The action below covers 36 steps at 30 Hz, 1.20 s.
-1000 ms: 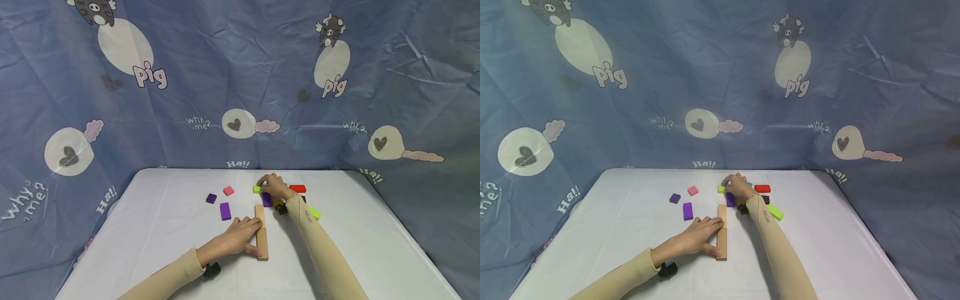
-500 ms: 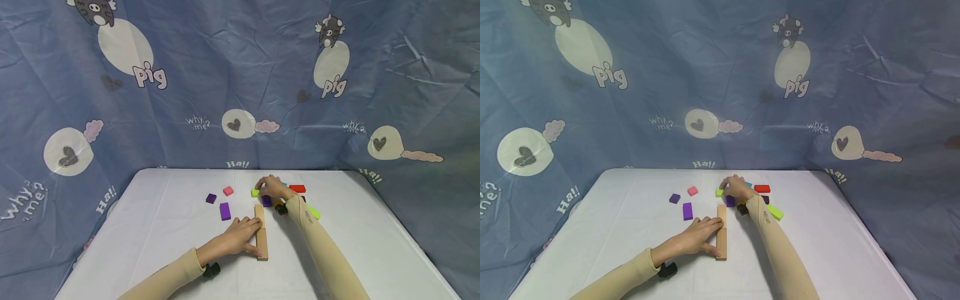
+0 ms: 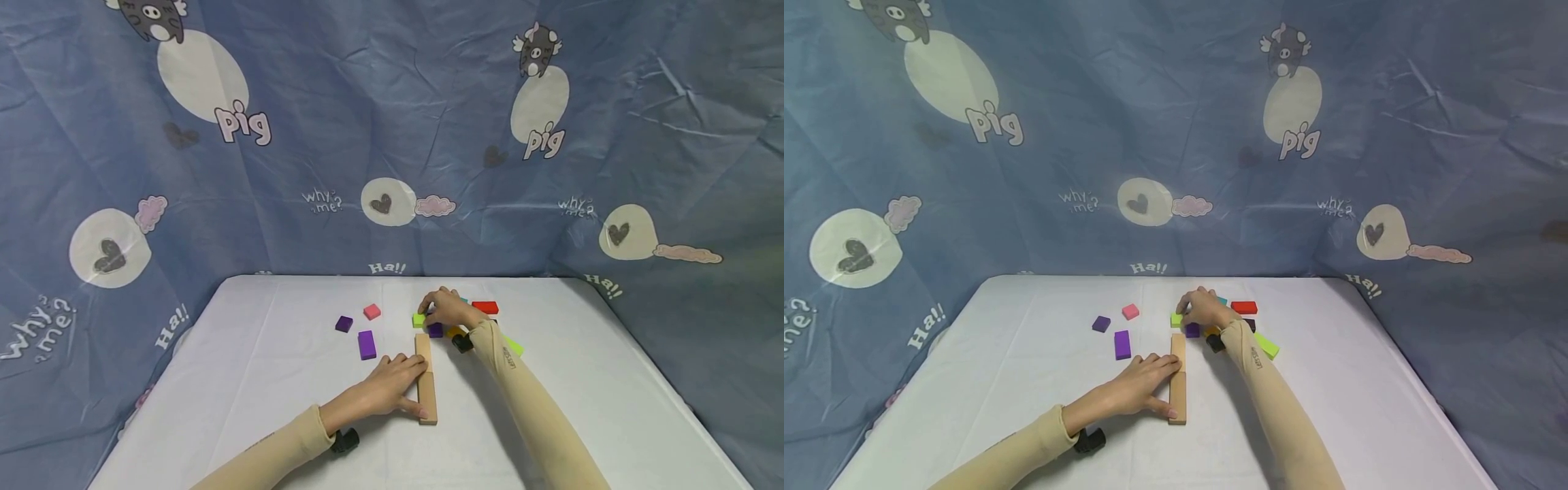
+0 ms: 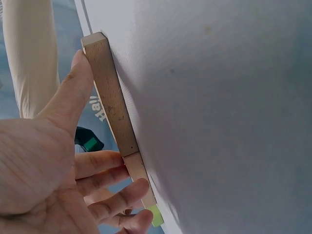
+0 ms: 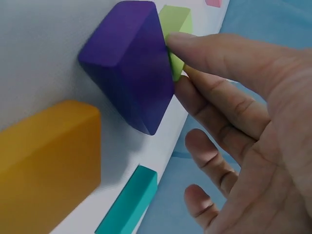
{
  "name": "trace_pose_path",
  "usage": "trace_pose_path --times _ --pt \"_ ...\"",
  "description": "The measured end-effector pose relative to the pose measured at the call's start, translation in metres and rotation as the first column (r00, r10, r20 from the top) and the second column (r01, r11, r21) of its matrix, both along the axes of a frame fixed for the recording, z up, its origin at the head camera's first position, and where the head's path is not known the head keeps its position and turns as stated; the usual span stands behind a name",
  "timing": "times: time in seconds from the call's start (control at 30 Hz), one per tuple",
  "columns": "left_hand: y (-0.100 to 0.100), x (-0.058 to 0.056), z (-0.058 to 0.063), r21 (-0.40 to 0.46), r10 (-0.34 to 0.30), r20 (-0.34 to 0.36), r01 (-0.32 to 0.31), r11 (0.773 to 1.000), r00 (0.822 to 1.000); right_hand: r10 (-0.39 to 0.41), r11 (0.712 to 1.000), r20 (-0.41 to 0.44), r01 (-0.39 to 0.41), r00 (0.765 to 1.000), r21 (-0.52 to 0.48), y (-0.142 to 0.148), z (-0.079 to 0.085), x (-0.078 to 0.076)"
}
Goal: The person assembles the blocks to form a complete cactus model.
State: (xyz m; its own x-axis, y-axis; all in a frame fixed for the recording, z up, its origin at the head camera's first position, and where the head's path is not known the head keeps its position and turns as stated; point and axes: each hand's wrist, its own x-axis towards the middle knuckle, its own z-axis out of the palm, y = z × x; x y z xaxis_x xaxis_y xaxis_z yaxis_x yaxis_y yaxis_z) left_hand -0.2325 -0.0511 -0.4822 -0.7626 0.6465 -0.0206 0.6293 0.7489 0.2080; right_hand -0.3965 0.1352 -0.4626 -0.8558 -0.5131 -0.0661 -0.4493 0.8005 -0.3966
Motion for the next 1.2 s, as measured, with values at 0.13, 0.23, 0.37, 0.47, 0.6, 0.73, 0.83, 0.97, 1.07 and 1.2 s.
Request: trace_pose_path --times 0.13,0.23,0.37,0.47,0.6,0.73,0.83,0.97,1.07,1.2 --pt "0.001 0.0 0.0 0.0 0.004 0.007 -0.004 1.0 1.0 0.021 0.999 -0.011 -0.02 1.0 0.029 0.001 0.001 0.003" --pt "0.001 0.0 0.001 -0.001 0.005 0.005 -0.005 1.0 1.0 0.022 0.999 -0.015 -0.021 1.0 0.04 0.002 0.001 0.006" --pt "0.001 0.0 0.001 0.001 0.002 0.002 -0.002 1.0 1.0 0.028 0.999 -0.001 -0.028 1.0 0.045 0.002 0.002 0.009" --pt "0.001 0.0 0.002 0.003 0.003 0.005 -0.003 1.0 1.0 0.049 0.998 0.013 -0.049 0.999 0.045 0.003 0.004 0.011" --pt "0.001 0.0 0.002 0.007 0.008 0.026 -0.008 1.0 1.0 0.074 0.996 0.02 -0.075 0.997 0.039 0.004 0.005 0.014" --pt "0.001 0.001 0.002 0.01 0.009 0.038 -0.01 1.0 0.999 0.083 0.996 0.013 -0.084 0.996 0.037 0.006 0.006 0.016" --pt "0.001 0.001 0.003 0.007 0.01 0.026 -0.01 1.0 1.0 0.088 0.996 0.021 -0.088 0.996 0.015 0.007 0.006 0.018" --pt "0.001 0.001 0.004 0.002 0.01 0.014 -0.01 1.0 1.0 0.079 0.997 0.049 -0.078 0.996 -0.007 0.006 0.006 0.018" --pt "0.001 0.001 0.004 0.005 0.009 0.021 -0.009 1.0 1.0 0.078 0.997 0.05 -0.078 0.996 0.006 0.006 0.006 0.018" --pt "0.001 0.002 0.004 0.009 0.005 0.027 -0.006 1.0 1.0 0.091 0.996 0.037 -0.091 0.995 0.014 0.007 0.005 0.018"
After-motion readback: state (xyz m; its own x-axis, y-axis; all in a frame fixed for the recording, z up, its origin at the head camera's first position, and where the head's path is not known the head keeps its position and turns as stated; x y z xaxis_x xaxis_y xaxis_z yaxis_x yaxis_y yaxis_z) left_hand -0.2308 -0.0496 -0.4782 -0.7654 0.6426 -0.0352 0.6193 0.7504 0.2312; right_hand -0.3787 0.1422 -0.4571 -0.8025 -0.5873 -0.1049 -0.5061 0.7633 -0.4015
